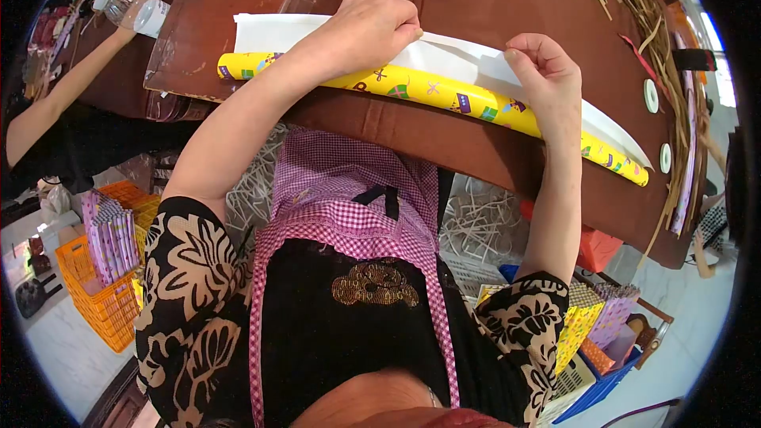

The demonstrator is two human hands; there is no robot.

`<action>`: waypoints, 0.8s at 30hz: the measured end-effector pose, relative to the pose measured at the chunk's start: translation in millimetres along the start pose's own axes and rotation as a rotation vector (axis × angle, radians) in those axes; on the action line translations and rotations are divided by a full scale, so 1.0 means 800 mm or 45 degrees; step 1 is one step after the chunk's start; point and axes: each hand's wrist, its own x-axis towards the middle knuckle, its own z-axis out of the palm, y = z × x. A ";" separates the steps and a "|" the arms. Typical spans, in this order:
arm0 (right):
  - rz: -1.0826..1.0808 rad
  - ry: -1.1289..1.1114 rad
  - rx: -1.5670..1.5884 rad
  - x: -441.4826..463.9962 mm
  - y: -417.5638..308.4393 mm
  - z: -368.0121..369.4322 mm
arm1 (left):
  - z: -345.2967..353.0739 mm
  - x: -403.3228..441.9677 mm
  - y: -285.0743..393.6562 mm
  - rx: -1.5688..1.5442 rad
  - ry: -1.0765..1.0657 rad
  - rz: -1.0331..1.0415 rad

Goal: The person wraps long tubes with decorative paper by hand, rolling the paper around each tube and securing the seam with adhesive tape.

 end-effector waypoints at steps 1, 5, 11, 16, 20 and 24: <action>-0.012 -0.002 -0.055 -0.001 0.000 0.000 | 0.000 0.000 0.001 -0.004 -0.001 0.000; -0.013 0.008 -0.287 -0.003 0.000 0.002 | 0.001 -0.001 0.002 0.034 0.025 0.027; -0.297 0.030 -0.710 -0.004 -0.002 0.001 | 0.000 -0.002 0.005 0.054 0.026 0.027; -0.337 0.048 -0.864 -0.008 -0.010 0.004 | -0.001 -0.003 0.010 0.057 0.008 -0.005; -0.280 0.038 -0.801 -0.005 -0.004 0.006 | 0.001 -0.003 0.009 0.055 0.123 0.083; -0.288 0.022 -0.941 -0.005 -0.005 0.007 | 0.002 -0.004 0.010 0.067 0.148 0.092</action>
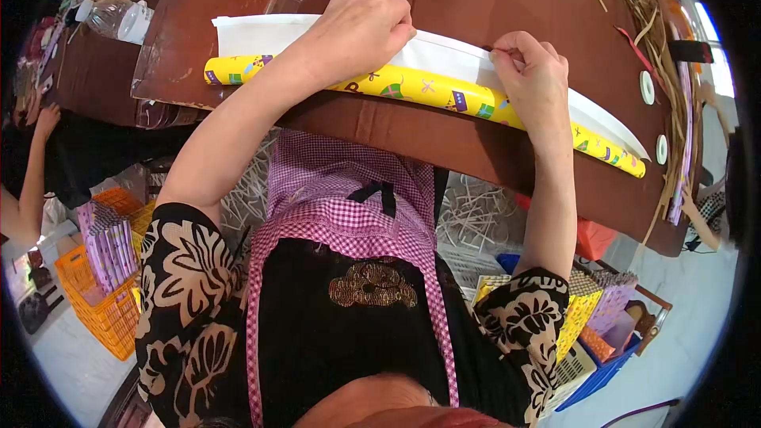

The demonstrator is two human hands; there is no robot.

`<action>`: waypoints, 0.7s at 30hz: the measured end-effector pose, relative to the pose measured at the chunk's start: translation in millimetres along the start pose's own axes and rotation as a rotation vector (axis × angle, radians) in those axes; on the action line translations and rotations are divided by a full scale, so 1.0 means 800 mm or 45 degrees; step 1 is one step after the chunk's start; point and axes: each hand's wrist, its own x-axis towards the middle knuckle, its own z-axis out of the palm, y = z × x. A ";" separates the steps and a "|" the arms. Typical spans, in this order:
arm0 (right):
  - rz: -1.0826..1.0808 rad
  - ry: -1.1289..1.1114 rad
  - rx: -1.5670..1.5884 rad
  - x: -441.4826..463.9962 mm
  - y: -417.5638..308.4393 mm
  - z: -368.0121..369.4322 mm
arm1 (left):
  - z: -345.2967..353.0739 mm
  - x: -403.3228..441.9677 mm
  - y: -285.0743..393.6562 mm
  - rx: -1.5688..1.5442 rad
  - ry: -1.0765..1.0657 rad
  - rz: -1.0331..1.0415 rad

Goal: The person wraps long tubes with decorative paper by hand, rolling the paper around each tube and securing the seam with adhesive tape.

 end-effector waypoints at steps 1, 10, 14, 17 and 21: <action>0.015 -0.014 -0.018 0.000 -0.001 0.000 | 0.001 0.000 0.000 -0.001 0.000 0.001; 0.010 -0.023 -0.084 0.000 -0.002 0.003 | 0.004 0.001 -0.003 0.081 0.044 0.033; 0.023 -0.059 -0.113 0.001 -0.005 0.001 | 0.004 -0.001 -0.001 0.145 0.097 0.077; 0.023 -0.063 -0.117 0.001 -0.004 0.002 | 0.007 -0.001 -0.003 0.179 0.139 0.104; 0.029 -0.052 -0.085 0.002 -0.006 0.003 | 0.005 0.000 -0.002 0.215 0.134 0.108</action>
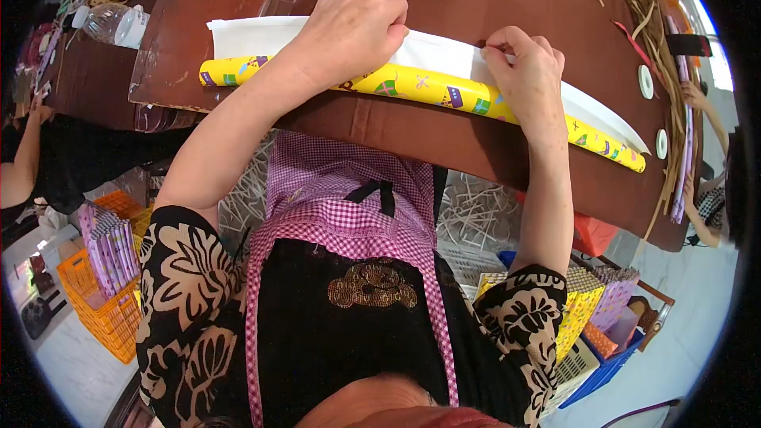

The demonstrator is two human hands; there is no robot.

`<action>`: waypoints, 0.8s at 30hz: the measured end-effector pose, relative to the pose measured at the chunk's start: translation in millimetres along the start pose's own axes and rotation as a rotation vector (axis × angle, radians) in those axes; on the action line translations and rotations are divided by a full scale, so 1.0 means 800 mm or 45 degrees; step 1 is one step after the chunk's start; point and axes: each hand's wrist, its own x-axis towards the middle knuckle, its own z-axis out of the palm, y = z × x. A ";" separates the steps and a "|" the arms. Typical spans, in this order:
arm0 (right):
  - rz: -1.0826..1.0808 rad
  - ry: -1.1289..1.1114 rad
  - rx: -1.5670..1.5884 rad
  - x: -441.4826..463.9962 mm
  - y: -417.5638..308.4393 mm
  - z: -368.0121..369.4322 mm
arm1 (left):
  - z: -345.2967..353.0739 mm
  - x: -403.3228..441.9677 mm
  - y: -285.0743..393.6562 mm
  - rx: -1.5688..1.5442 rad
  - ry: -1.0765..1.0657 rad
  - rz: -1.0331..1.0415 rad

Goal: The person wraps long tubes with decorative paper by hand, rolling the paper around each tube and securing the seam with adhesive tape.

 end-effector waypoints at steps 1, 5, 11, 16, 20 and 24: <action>-0.023 0.041 0.047 0.000 0.000 0.001 | 0.000 0.000 0.000 0.000 0.001 0.003; -0.031 0.069 0.031 -0.001 0.002 0.002 | 0.003 0.000 -0.002 0.015 -0.007 -0.008; -0.006 0.047 0.030 -0.001 0.009 0.005 | 0.004 0.000 -0.002 0.015 -0.030 -0.034; 0.004 0.072 0.068 -0.001 0.009 0.004 | 0.005 0.000 -0.003 0.016 -0.022 -0.031; 0.005 0.081 0.021 -0.001 0.005 0.005 | 0.004 0.000 -0.002 0.018 -0.025 -0.047; 0.053 0.016 -0.011 0.000 0.002 0.003 | 0.002 0.001 0.000 0.019 -0.061 -0.075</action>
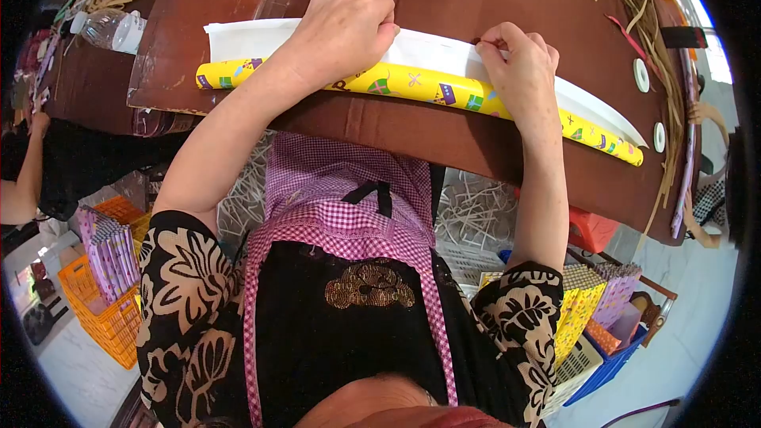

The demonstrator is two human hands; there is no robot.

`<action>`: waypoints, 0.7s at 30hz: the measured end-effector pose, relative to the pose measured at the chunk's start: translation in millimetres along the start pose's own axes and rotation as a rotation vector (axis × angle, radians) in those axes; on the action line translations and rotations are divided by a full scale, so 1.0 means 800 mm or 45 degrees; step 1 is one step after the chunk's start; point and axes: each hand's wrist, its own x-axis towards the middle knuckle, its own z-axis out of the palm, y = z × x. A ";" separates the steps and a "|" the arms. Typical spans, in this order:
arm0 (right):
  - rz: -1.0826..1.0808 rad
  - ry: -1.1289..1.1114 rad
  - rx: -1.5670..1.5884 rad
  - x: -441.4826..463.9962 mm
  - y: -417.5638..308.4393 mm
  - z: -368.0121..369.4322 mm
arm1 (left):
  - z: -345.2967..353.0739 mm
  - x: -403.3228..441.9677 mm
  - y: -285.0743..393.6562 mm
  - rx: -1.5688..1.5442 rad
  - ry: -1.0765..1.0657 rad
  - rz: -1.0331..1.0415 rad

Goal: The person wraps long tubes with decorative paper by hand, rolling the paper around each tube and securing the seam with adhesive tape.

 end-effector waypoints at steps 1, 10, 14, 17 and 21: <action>0.006 -0.012 -0.007 0.000 0.000 0.000 | 0.001 0.000 0.000 0.000 -0.001 0.001; 0.034 -0.068 -0.035 0.002 -0.005 -0.002 | 0.002 -0.001 -0.004 0.006 0.013 -0.020; 0.000 -0.038 -0.043 0.001 -0.004 0.000 | 0.001 0.001 -0.006 0.003 0.009 0.010; -0.054 0.010 -0.075 0.003 0.001 0.006 | 0.002 0.004 -0.008 0.085 -0.002 0.014; -0.146 0.084 -0.165 0.002 0.003 0.013 | -0.008 0.014 0.000 0.406 -0.264 -0.066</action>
